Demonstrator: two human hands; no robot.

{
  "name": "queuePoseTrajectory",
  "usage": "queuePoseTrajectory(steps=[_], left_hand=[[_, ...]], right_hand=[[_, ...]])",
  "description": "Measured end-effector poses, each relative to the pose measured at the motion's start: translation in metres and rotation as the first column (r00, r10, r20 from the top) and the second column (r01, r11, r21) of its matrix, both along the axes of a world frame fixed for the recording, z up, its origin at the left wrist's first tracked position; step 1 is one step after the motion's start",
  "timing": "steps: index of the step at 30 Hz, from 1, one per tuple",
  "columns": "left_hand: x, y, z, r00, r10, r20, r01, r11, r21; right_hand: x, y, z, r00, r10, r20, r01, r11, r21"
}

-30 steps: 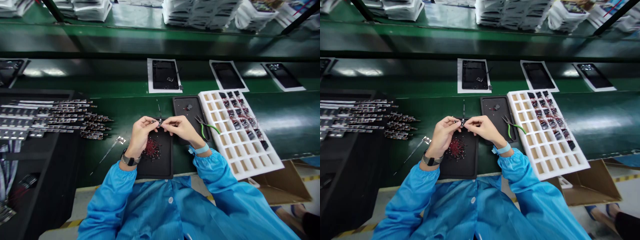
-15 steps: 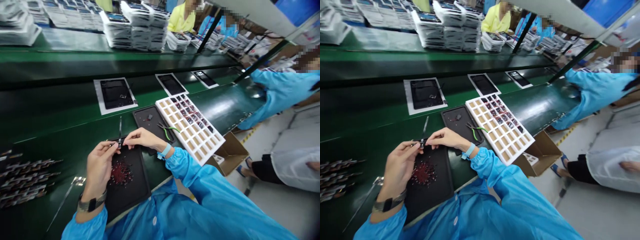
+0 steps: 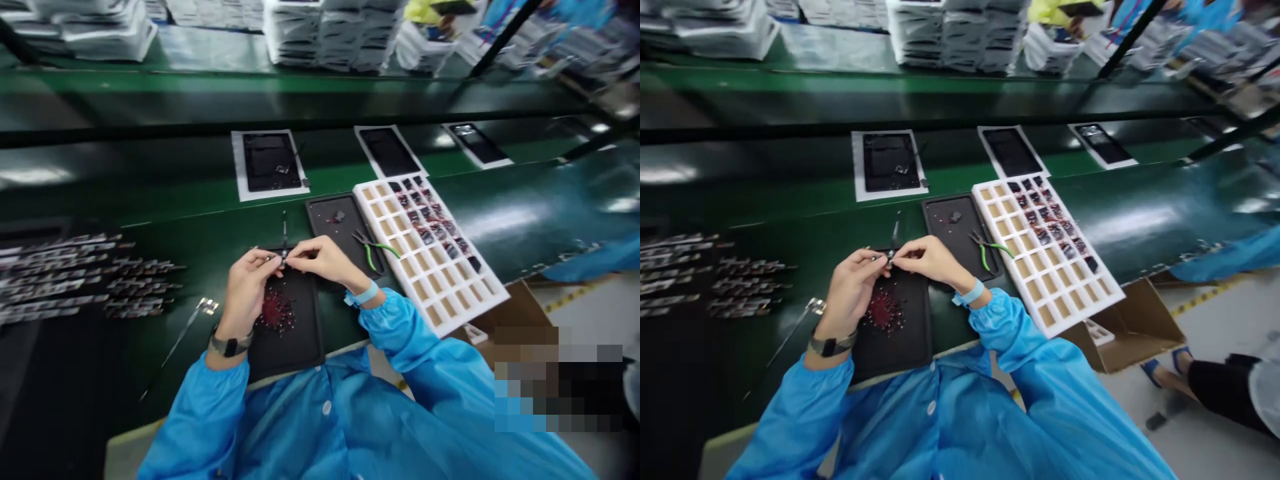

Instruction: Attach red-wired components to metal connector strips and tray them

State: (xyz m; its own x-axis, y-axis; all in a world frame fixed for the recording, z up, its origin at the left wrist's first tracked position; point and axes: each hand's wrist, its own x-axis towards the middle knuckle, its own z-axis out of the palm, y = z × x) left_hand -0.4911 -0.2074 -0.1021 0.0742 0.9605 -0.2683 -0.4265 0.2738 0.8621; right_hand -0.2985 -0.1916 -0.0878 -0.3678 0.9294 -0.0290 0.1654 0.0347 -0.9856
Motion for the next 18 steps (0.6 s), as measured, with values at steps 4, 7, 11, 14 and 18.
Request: queuePoseTrajectory(steps=[4, 7, 11, 14, 18], left_hand=[[-0.0004, 0.0020, -0.0003, 1.000, -0.015, -0.005, 0.015, 1.000, -0.003], [-0.0003, 0.0018, -0.0009, 1.000, -0.022, 0.002, 0.022, 1.000, 0.007], [0.0010, 0.0017, -0.0015, 1.000, -0.021, 0.009, 0.021, 1.000, 0.005], [0.0012, 0.0018, -0.0013, 1.000, -0.019, -0.009, 0.019, 1.000, 0.003], [0.0009, 0.0016, 0.0004, 0.998, -0.032, -0.048, 0.032, 0.999, -0.001]], right_hand=[[0.0007, 0.0018, 0.0016, 0.998, 0.003, 0.064, -0.007, 0.998, 0.062], [0.0005, 0.0021, 0.0010, 0.997, 0.004, 0.076, -0.009, 0.998, 0.065], [0.0001, 0.0009, 0.0028, 0.994, 0.007, 0.113, -0.016, 0.996, 0.085], [0.0001, -0.0002, 0.0055, 0.988, 0.007, 0.151, -0.020, 0.996, 0.087], [0.0009, -0.0006, 0.0076, 0.984, 0.021, 0.179, -0.033, 0.997, 0.066]])
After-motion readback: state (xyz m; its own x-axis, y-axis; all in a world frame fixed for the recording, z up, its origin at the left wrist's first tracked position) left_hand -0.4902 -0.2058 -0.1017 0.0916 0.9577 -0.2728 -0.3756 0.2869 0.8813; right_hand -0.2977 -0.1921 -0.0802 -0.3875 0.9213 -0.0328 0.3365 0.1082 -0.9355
